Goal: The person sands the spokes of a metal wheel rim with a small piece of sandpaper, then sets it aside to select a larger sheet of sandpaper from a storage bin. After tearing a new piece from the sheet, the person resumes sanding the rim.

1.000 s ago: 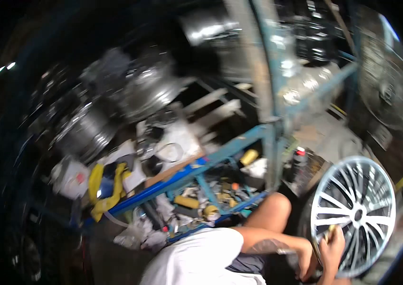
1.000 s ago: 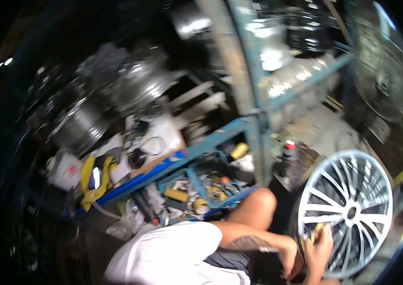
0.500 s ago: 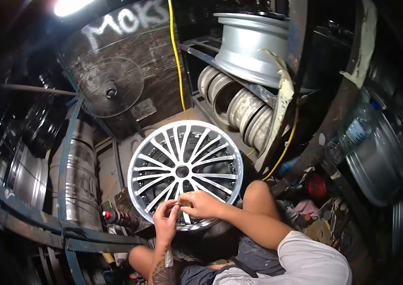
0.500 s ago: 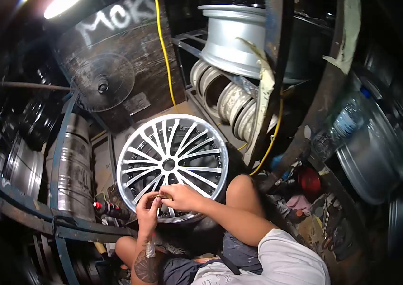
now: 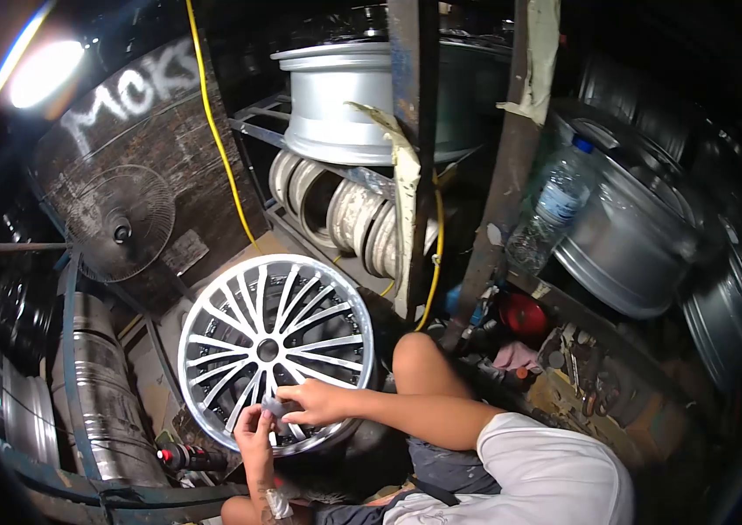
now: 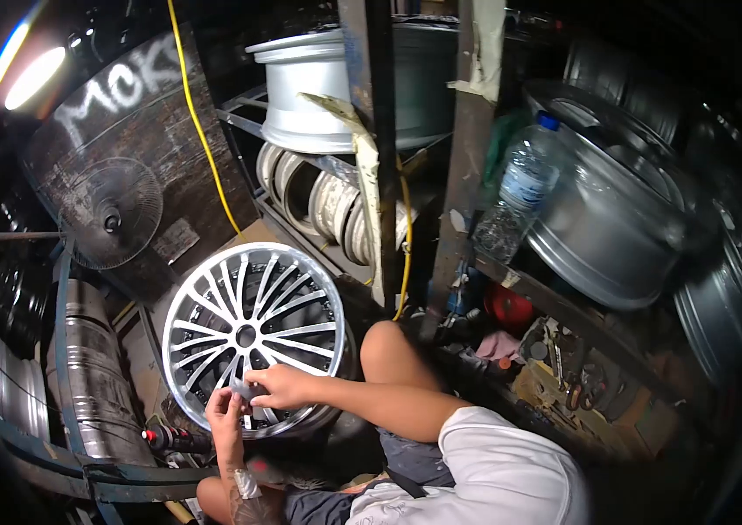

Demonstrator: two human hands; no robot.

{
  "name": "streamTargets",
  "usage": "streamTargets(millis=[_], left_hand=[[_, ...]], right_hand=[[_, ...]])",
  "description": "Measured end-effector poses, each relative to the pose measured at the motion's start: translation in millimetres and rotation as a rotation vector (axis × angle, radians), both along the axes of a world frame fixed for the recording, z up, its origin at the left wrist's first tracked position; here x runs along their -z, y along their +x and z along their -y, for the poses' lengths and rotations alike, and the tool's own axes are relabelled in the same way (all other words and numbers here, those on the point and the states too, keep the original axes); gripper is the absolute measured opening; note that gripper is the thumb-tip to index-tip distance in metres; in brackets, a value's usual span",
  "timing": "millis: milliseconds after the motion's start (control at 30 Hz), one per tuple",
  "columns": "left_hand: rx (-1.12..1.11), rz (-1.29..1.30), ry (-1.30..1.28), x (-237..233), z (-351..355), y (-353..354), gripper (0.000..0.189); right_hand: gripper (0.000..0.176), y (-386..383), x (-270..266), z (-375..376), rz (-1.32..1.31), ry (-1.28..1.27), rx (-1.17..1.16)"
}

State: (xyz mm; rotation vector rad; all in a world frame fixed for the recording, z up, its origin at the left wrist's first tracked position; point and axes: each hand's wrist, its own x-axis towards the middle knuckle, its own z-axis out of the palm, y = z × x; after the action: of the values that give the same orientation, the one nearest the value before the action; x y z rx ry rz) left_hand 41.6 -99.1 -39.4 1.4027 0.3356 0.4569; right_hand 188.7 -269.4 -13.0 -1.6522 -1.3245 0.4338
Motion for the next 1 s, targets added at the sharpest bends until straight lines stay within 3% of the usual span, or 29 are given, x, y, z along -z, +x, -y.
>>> streamTargets(millis=[100, 133, 200, 233, 333, 467, 567, 600, 667, 733, 867, 900, 967, 1000], left_hand=[[0.0, -0.028, 0.047, -12.7, 6.1, -6.5, 0.015], [0.024, -0.032, 0.04, -19.6, 8.4, -8.1, 0.013], [0.184, -0.044, -0.007, -40.3, 12.6, -1.7, 0.012], [0.299, -0.1, 0.061, -54.3, 6.3, 3.3, 0.014], [0.356, -0.268, 0.325, -87.3, -9.6, 17.7, 0.011], [0.298, -0.222, 0.445, -74.1, -25.1, 29.4, 0.008], [0.284, -0.239, 0.287, -9.0, -51.3, 21.4, 0.01], [0.336, -0.198, 0.229, -6.3, -51.3, 16.1, 0.009], [0.368, -0.097, 0.214, 4.3, -67.3, 12.4, 0.01], [0.269, -0.06, 0.059, -29.2, -54.4, 11.7, 0.012], [0.125, -0.011, 0.167, -42.1, -85.4, 18.8, 0.01], [0.044, -0.066, 0.252, -37.6, -99.7, 17.7, 0.012], [-0.174, -0.115, 0.547, -32.2, -123.7, 16.7, 0.02], [-0.336, -0.231, 0.577, -28.1, -132.2, 11.9, 0.023]], right_hand=[[0.031, -3.5, 11.1, -4.6, -0.07, 0.046, -0.041], [0.03, 0.5, 15.8, -10.8, -0.145, -0.114, -0.134], [0.028, -4.4, 34.7, -19.4, -0.402, 0.054, -0.176], [0.027, -4.0, 28.2, -17.9, -0.328, 0.05, -0.087], [0.027, -4.6, 7.5, -10.2, -0.156, 0.006, 0.097], [0.028, -14.4, 31.3, -28.9, -0.051, 0.18, 0.094], [0.036, -9.1, 42.1, -27.2, -0.037, 0.164, 0.018], [0.037, -14.0, 32.0, -23.5, -0.05, 0.084, -0.03], [0.033, -24.7, 24.4, -25.4, -0.119, 0.218, -0.048], [0.029, -24.1, 29.8, -35.9, -0.048, 0.132, -0.034], [0.031, -15.3, 61.7, -55.6, -0.058, 0.251, 0.011], [0.036, -14.7, 62.6, -54.6, -0.068, 0.304, 0.037], [0.041, -15.8, 32.9, -45.5, -0.013, 0.001, 0.075], [0.028, -25.8, 14.1, -42.5, -0.037, -0.025, 0.167]])
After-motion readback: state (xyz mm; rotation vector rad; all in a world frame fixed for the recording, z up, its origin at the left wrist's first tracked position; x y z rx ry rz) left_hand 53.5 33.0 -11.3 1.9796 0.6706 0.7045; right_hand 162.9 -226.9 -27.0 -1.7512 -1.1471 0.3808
